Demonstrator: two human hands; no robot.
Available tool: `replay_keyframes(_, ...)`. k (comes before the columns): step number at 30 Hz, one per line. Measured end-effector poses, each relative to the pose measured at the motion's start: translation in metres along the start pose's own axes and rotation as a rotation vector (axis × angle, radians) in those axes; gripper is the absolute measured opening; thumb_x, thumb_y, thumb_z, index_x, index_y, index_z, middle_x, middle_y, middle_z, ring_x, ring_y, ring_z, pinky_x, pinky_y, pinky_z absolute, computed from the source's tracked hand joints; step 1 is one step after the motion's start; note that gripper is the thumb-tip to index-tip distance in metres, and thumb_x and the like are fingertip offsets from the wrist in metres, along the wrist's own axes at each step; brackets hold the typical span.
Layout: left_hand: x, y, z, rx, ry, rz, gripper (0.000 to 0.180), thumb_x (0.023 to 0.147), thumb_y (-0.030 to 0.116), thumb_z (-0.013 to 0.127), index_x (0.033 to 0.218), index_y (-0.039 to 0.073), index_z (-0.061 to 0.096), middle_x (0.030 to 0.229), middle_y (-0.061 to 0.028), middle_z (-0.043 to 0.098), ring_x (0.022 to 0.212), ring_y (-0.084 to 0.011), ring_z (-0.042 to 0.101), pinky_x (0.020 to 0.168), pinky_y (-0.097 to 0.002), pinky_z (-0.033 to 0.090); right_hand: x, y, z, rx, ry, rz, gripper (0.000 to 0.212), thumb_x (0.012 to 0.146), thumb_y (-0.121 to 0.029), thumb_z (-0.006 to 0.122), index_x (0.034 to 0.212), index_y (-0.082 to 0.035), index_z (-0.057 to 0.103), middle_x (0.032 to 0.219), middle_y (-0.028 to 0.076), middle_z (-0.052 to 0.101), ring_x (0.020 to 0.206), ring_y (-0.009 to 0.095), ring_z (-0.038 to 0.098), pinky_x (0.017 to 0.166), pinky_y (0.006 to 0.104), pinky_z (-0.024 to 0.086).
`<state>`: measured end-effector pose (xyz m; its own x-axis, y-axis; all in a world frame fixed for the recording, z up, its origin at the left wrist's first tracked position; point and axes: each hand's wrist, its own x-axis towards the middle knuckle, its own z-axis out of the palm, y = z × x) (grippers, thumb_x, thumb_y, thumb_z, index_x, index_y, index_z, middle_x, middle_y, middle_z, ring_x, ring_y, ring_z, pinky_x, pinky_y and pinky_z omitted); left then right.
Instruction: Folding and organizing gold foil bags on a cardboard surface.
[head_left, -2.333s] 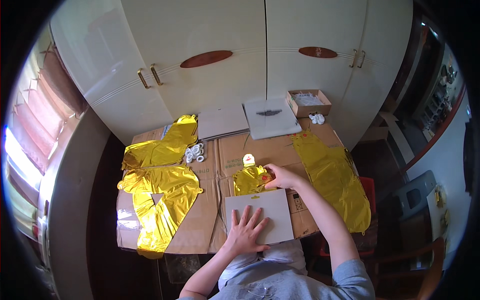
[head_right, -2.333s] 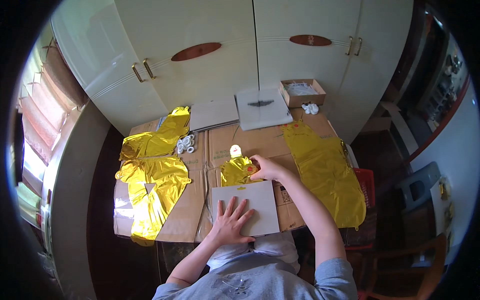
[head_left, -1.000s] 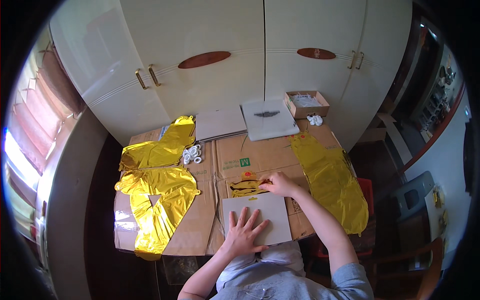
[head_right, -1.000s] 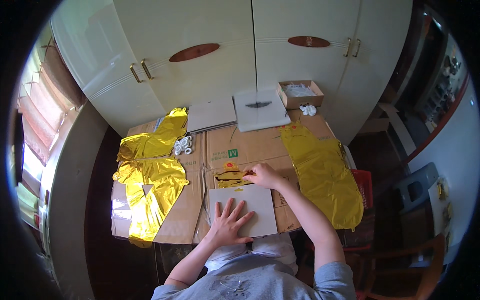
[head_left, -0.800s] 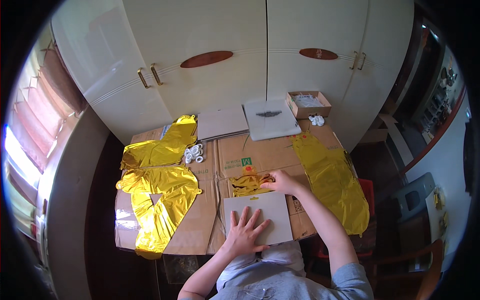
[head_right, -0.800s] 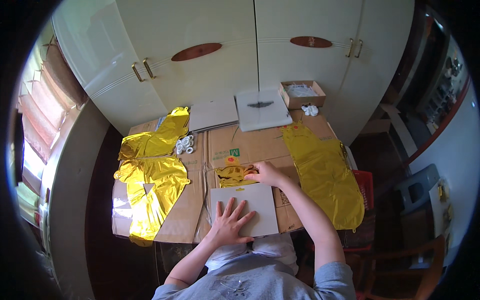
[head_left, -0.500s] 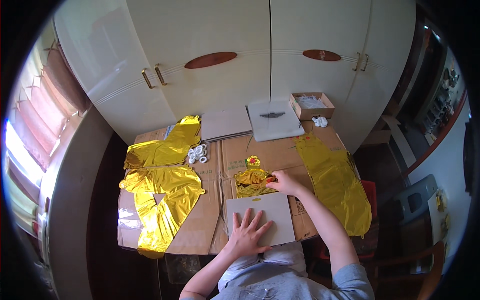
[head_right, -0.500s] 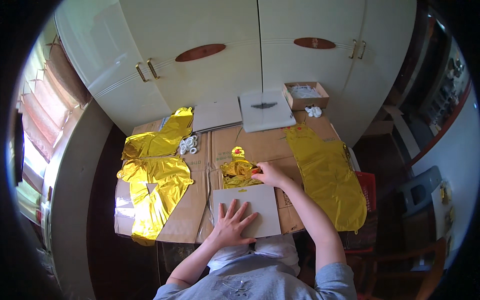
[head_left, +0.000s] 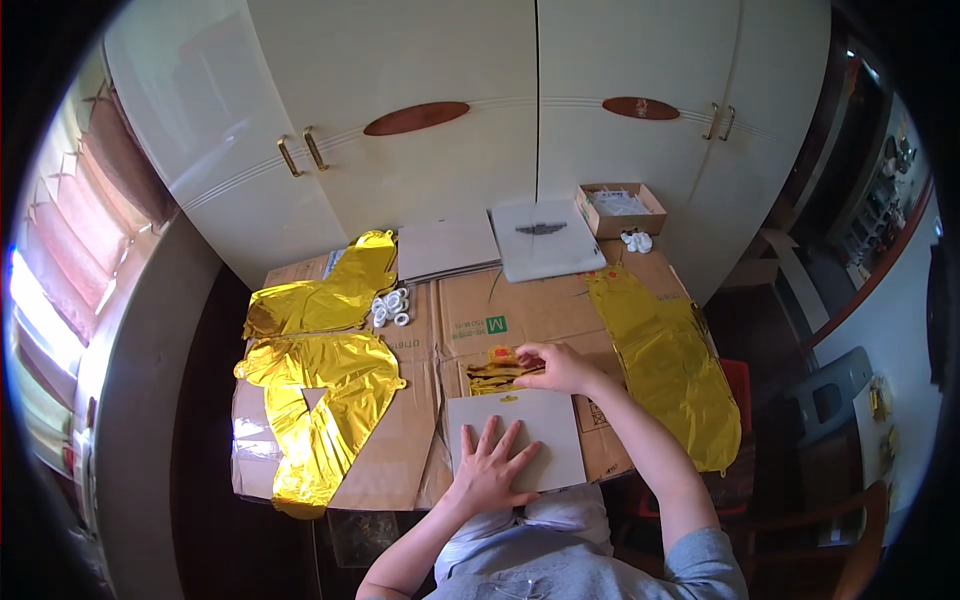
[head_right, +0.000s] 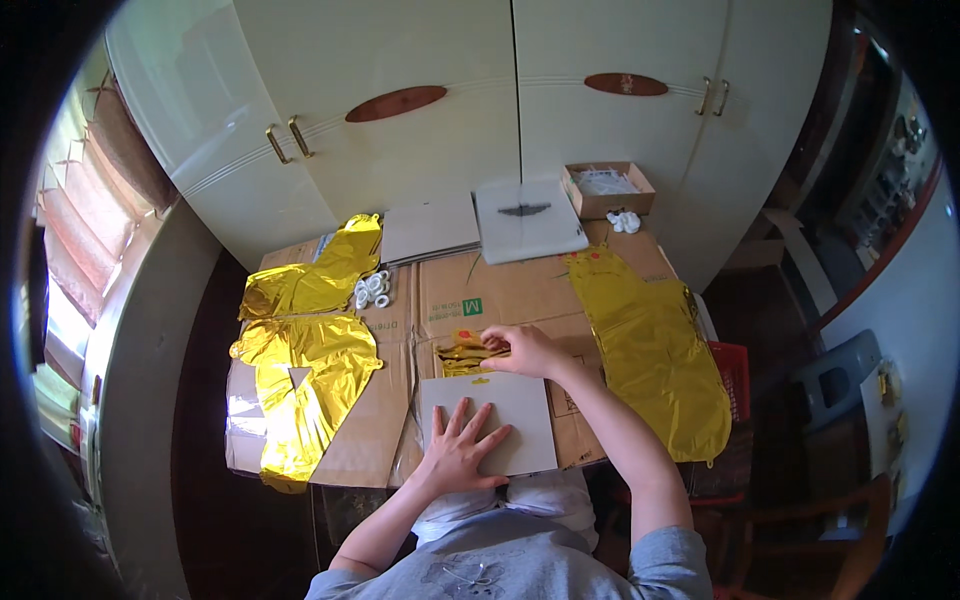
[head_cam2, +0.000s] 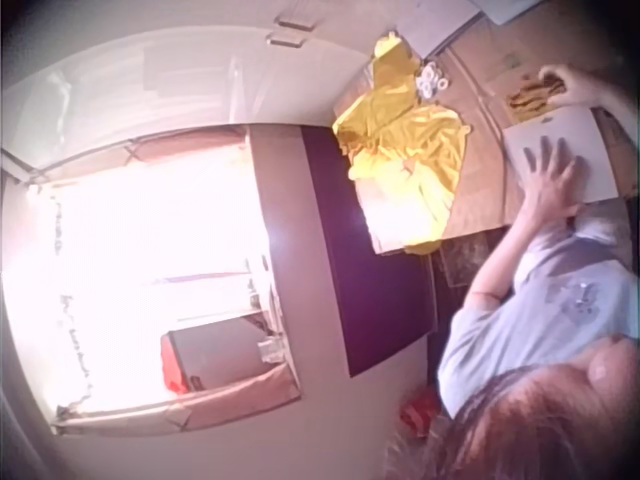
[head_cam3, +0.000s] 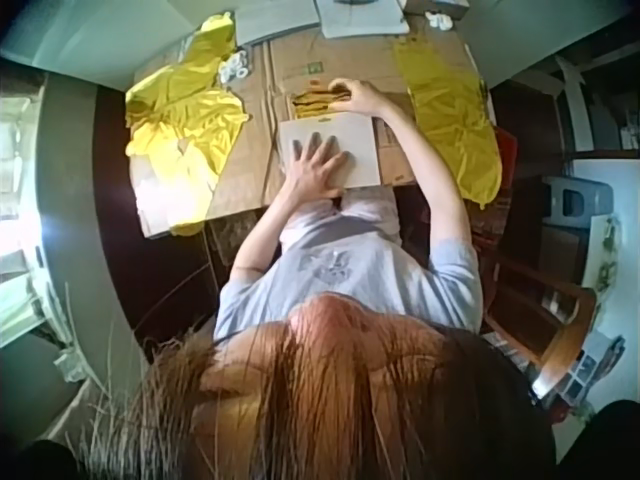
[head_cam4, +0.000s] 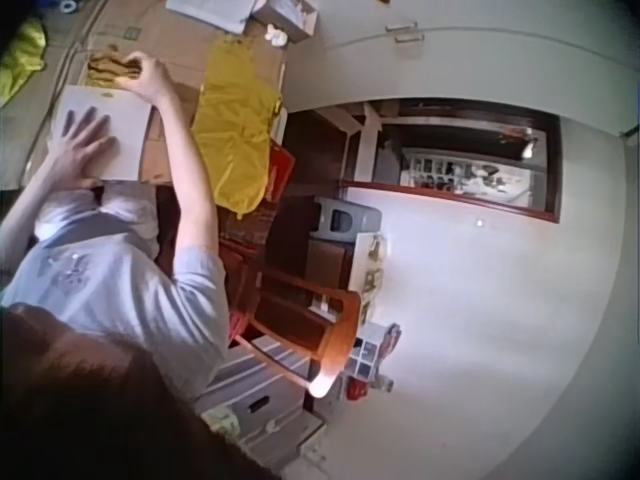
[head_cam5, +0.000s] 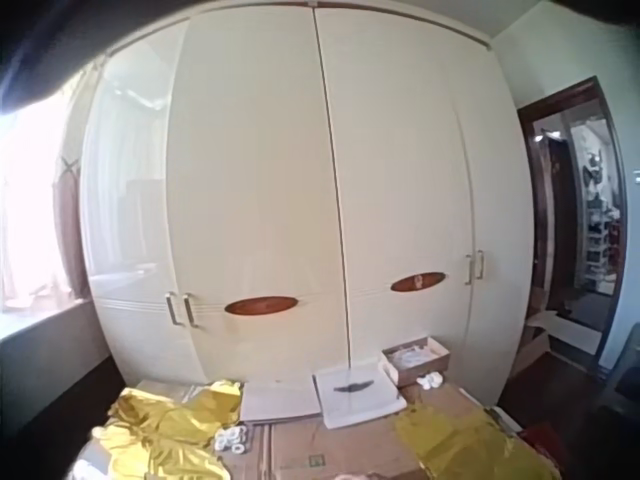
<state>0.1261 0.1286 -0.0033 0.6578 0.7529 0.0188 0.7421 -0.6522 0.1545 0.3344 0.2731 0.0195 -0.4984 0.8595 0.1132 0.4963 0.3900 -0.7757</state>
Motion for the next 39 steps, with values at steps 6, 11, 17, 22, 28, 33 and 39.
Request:
replay_keyframes(6, 0.001, 0.0, 0.002, -0.005, -0.007, 0.001, 0.083, 0.072, 0.071, 0.062, 0.143, 0.032, 0.044, 0.152, -0.0167, 0.032, 0.139, -0.0499, 0.022, 0.1, -0.0782, 0.019, -0.008, -0.005, 0.002, -0.297, -0.007, -0.133, 0.027, 0.083, -0.021, 0.068, 0.108, -0.01, 0.067, 0.098, 0.007, 0.072, 0.087, 0.028, 0.069, 0.074, 0.038, 0.055)
replay_keyframes(11, -0.001, 0.001, 0.003, -0.004, -0.021, -0.024, 0.083, 0.073, 0.072, 0.06, 0.144, 0.032, 0.043, 0.149, -0.0167, 0.036, 0.134, -0.0475, 0.033, 0.101, -0.0777, 0.017, -0.046, -0.005, 0.02, -0.2, 0.056, -0.3, 0.024, 0.082, -0.014, 0.067, 0.105, -0.01, 0.068, 0.1, 0.007, 0.072, 0.09, 0.026, 0.069, 0.076, 0.0368, 0.056)
replay_keyframes(17, -0.002, 0.0, 0.009, -0.012, -0.004, -0.015, 0.079, 0.075, 0.073, 0.056, 0.14, 0.028, 0.048, 0.124, -0.015, 0.054, 0.119, -0.0394, 0.051, 0.103, -0.0767, 0.013, -0.084, 0.005, 0.059, -0.288, 0.171, -0.315, 0.021, 0.078, -0.005, 0.066, 0.099, -0.007, 0.069, 0.106, 0.008, 0.071, 0.102, 0.022, 0.068, 0.089, 0.0357, 0.055)
replay_keyframes(22, -0.003, 0.001, 0.007, -0.021, -0.042, -0.035, 0.072, 0.074, 0.073, 0.057, 0.126, 0.022, 0.061, 0.116, -0.0131, 0.057, 0.111, -0.0355, 0.054, 0.103, -0.0767, 0.013, -0.091, 0.01, 0.071, -0.326, 0.188, -0.293, 0.022, 0.079, -0.004, 0.062, 0.1, -0.006, 0.069, 0.109, 0.008, 0.071, 0.105, 0.023, 0.067, 0.095, 0.0373, 0.052)
replay_keyframes(28, -0.002, 0.001, 0.005, 0.03, -0.046, -0.03, 0.07, 0.072, 0.073, 0.059, 0.113, 0.018, 0.069, 0.115, -0.0117, 0.057, 0.108, -0.0341, 0.055, 0.104, -0.0758, 0.014, -0.095, 0.007, 0.07, -0.419, 0.156, -0.338, 0.023, 0.081, -0.006, 0.06, 0.102, -0.004, 0.068, 0.113, 0.008, 0.07, 0.11, 0.022, 0.065, 0.098, 0.0372, 0.05)
replay_keyframes(33, -0.007, 0.005, 0.009, -0.038, 0.177, -0.004, 0.06, 0.073, 0.065, 0.066, 0.107, 0.016, 0.071, 0.114, -0.0128, 0.058, 0.108, -0.0325, 0.056, 0.102, -0.0746, 0.023, -0.1, 0.007, 0.063, -0.458, 0.079, -0.382, 0.025, 0.085, -0.009, 0.058, 0.109, -0.003, 0.065, 0.121, 0.009, 0.065, 0.118, 0.021, 0.06, 0.103, 0.0392, 0.046)
replay_keyframes(39, -0.001, 0.012, -0.054, -0.37, -0.319, -0.345, 0.04, 0.085, 0.039, 0.066, 0.107, 0.007, 0.066, 0.116, -0.0176, 0.06, 0.113, -0.0292, 0.058, 0.103, -0.0466, 0.041, -0.1, 0.01, 0.064, -0.464, 0.099, -0.438, 0.026, 0.085, -0.01, 0.062, 0.11, -0.005, 0.063, 0.12, 0.008, 0.065, 0.117, 0.022, 0.06, 0.103, 0.0408, 0.046)
